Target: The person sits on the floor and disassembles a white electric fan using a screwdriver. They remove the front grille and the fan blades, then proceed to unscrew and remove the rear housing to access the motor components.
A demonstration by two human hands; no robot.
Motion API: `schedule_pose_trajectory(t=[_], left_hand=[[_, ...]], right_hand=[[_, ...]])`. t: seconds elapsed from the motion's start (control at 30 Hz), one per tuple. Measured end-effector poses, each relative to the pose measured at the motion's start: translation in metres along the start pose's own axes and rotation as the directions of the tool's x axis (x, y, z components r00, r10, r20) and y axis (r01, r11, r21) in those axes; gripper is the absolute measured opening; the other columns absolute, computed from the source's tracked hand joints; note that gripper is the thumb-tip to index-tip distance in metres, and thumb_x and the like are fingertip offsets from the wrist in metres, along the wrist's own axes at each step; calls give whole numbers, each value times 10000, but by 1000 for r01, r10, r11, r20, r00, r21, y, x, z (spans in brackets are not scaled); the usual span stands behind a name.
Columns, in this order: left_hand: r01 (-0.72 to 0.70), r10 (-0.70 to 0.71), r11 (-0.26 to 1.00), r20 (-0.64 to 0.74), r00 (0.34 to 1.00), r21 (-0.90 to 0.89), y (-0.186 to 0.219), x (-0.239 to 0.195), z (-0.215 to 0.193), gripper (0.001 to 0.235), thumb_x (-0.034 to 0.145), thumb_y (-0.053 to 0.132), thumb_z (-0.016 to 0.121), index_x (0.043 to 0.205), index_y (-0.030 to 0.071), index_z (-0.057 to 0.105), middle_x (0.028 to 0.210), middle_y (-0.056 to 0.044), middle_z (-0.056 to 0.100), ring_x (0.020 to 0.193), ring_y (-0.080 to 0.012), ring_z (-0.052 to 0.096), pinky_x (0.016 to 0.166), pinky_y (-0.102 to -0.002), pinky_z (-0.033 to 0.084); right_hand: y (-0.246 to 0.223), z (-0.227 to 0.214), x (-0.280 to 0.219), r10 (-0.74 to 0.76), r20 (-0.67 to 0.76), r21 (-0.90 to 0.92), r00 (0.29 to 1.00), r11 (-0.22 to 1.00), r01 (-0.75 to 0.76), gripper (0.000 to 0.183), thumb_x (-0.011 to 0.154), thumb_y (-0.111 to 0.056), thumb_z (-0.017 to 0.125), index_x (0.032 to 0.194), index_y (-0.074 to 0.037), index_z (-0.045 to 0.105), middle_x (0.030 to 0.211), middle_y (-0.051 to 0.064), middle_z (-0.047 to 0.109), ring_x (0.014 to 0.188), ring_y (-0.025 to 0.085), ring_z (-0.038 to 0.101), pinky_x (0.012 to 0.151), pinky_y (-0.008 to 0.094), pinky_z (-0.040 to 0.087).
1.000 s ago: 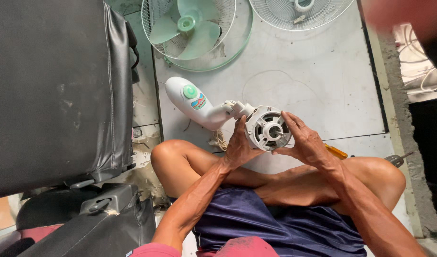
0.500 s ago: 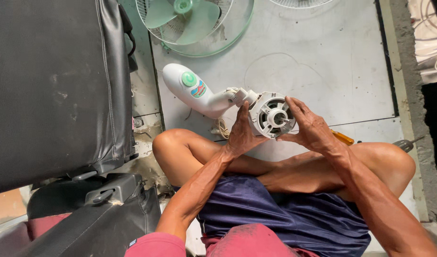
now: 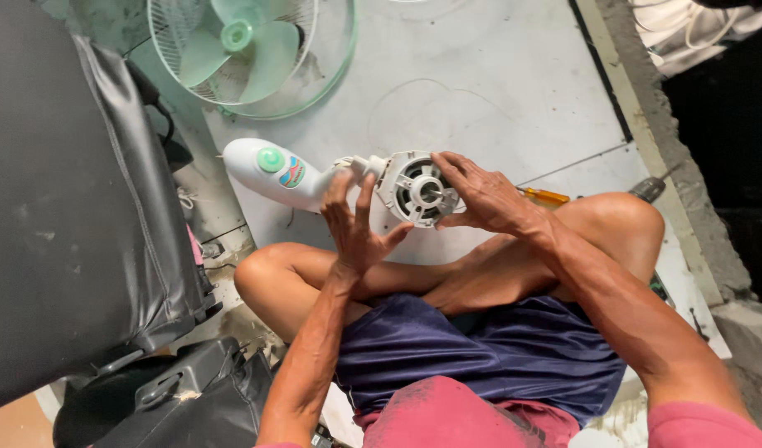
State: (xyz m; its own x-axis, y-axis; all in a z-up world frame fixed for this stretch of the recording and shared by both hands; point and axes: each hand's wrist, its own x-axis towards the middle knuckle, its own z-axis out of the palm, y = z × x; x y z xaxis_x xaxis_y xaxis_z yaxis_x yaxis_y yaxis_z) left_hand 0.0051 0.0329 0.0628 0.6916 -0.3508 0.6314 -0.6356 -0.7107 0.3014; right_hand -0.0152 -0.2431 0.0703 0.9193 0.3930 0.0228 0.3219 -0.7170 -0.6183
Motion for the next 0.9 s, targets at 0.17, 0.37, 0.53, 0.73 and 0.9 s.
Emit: schedule_pose_trajectory(t=[0.17, 0.37, 0.53, 0.73, 0.9], left_hand=[[1, 25, 991, 184, 983, -136, -12, 36, 11, 902, 904, 774, 614, 1530, 128, 544, 1610, -222, 416, 1556, -455, 274, 1258, -614, 110], [51, -13, 989, 260, 965, -137, -18, 28, 25, 568, 985, 489, 651, 1423, 127, 630, 1465, -167, 527, 1472, -414, 379, 1246, -611, 105], [32, 0, 993, 267, 964, -115, -22, 24, 31, 540, 1018, 482, 563, 1400, 107, 630, 1471, -158, 507, 1480, -408, 353, 1238, -603, 74], [112, -84, 989, 263, 961, -94, 4, 39, 25, 438, 1034, 399, 458, 1312, 93, 602, 1480, -148, 508, 1501, -408, 340, 1249, -651, 122], [119, -92, 988, 249, 964, -96, -1, 34, 25, 509, 1028, 467, 419, 1304, 98, 636, 1454, -144, 502, 1480, -405, 357, 1249, -640, 129]], right_hand=[[-3, 2, -2, -20, -30, -4, 999, 1000, 20, 1204, 688, -545, 873, 1636, -97, 281, 1525, 189, 474, 1375, 360, 534, 771, 611, 605], [-8, -7, -2, -5, 4, -24, 1000, 1000, 5, 1170, 725, -526, 874, 1632, -109, 265, 1513, 202, 480, 1333, 367, 571, 766, 631, 605], [-3, -53, -34, 46, 11, -58, 999, 997, -45, 979, 865, -573, 748, 1623, -135, 309, 1493, 254, 514, 1292, 435, 602, 780, 680, 585], [50, -136, -131, 274, -532, 274, 801, 951, -143, 407, 1043, 59, 745, 1427, 6, 621, 1240, 194, 685, 1094, 279, 693, 941, 376, 575], [134, -98, -173, 290, -399, -186, 870, 903, -387, 144, 1116, -216, 778, 1250, -182, 820, 1184, 56, 790, 1093, 271, 725, 819, 400, 507]])
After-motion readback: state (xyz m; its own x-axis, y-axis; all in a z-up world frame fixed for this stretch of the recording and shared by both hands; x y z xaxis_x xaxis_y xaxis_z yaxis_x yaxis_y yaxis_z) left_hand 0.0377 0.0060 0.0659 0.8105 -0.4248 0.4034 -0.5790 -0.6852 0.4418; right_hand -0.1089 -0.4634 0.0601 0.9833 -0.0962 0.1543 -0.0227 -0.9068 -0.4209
